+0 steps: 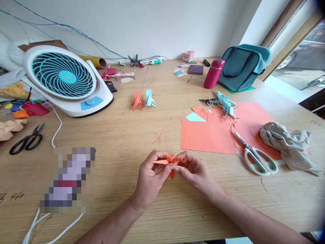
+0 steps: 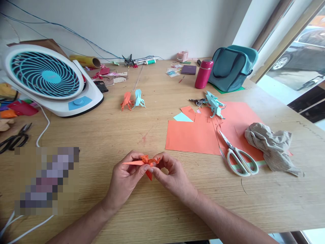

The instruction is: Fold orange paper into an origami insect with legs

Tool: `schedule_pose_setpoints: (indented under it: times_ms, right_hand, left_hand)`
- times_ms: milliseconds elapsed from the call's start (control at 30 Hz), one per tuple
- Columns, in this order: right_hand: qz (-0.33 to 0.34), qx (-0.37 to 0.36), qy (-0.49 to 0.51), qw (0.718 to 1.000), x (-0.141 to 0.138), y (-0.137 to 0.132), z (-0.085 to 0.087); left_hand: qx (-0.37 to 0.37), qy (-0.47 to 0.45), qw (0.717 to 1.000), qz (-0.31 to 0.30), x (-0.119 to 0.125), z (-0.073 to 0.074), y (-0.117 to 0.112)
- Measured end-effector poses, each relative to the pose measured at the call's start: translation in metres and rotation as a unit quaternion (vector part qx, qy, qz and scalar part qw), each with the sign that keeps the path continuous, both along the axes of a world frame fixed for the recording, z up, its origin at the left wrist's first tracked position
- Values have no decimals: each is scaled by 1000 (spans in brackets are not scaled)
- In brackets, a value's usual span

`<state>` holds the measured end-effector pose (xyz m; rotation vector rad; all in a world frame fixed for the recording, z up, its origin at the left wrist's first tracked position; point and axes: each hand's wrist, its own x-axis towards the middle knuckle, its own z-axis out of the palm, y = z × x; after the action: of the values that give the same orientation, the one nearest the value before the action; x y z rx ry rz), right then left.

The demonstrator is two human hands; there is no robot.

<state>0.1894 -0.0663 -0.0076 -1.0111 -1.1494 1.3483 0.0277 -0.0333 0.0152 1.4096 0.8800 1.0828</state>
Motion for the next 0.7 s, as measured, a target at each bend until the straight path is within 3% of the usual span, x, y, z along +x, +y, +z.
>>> schedule_pose_setpoints:
  times_ms: [467,700]
  right_hand:
    - [-6,-20,55,998,-2,6,0]
    - [6,-24,65,998,2,8,2]
  left_hand:
    - [-57,-28,998,-15,-1,0,0]
    - [-18,-13,1000,1,0,0,1]
